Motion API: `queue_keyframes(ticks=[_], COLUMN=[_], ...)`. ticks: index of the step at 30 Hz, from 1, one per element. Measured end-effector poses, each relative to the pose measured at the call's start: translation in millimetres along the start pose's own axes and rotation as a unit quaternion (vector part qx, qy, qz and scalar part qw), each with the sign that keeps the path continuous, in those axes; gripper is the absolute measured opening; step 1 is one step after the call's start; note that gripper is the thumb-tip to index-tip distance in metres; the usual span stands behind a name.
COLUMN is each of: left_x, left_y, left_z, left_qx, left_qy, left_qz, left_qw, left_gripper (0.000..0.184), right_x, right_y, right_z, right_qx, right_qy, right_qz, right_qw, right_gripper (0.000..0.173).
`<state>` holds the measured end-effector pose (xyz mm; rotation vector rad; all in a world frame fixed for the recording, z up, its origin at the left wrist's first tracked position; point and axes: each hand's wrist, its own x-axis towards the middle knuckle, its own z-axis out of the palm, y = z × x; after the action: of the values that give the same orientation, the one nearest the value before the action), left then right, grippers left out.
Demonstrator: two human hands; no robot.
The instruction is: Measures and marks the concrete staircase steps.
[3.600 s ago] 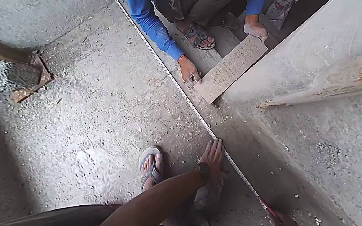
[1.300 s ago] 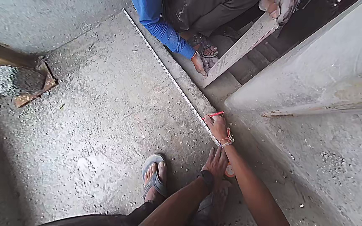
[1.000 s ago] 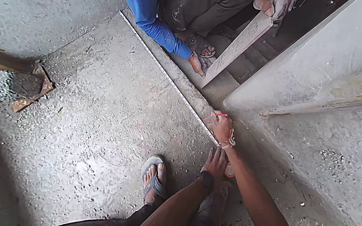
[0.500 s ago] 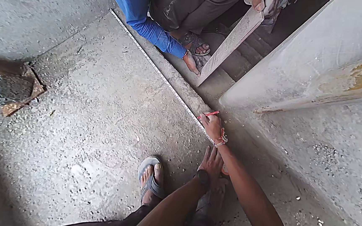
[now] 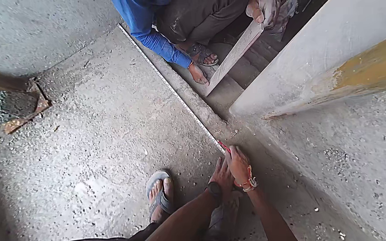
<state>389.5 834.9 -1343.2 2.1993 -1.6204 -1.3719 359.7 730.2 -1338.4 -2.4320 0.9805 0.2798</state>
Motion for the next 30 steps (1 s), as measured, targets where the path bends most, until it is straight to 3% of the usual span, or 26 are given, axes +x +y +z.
queue_keyframes(ticks=[3,8,12,14,16,18,19,21,23,27,30], left_x=[-1,-4,-21,-39,-55,-69,-75,-84,-91,-112,-137], left_y=[2,6,10,5,-5,-7,-6,-5,-12,-16,-20], left_z=[-1,-1,1,14,35,47,47,35,16,-19,-46], left_qx=[0.014,0.037,0.017,0.029,0.047,0.007,-0.044,-0.249,-0.442,-0.551,-0.636], left_qy=[-0.011,-0.005,0.009,0.108,0.317,0.438,0.449,0.393,0.319,0.258,0.145], left_qz=[-0.007,-0.013,0.012,0.047,0.089,0.049,-0.006,-0.116,-0.136,-0.098,-0.170], left_qw=[1.000,0.999,1.000,0.993,0.943,0.898,0.892,0.878,0.828,0.788,0.739], left_gripper=[0.102,0.101,0.083,0.080,0.081,0.084,0.089,0.089,0.076,0.053,0.033], right_x=[2,18,14,4,-10,-24,-28,-39,-51,-70,-69], right_y=[-1,-14,-10,-5,-4,-4,-5,-14,-33,-63,-68], right_z=[3,-10,-18,-19,-23,-25,-22,-15,-9,-14,-19], right_qx=[0.009,-0.028,-0.020,0.033,0.113,0.177,0.202,0.234,0.265,0.318,0.311], right_qy=[-0.053,-0.133,-0.165,-0.144,-0.113,-0.081,-0.066,-0.073,-0.072,-0.009,-0.156], right_qz=[0.004,0.032,-0.008,-0.047,-0.080,-0.129,-0.151,-0.154,-0.120,-0.083,-0.053], right_qw=[0.999,0.990,0.986,0.988,0.984,0.972,0.965,0.957,0.954,0.944,0.936], right_gripper=[0.041,0.036,0.034,0.031,0.033,0.035,0.034,0.035,0.034,0.030,0.031])
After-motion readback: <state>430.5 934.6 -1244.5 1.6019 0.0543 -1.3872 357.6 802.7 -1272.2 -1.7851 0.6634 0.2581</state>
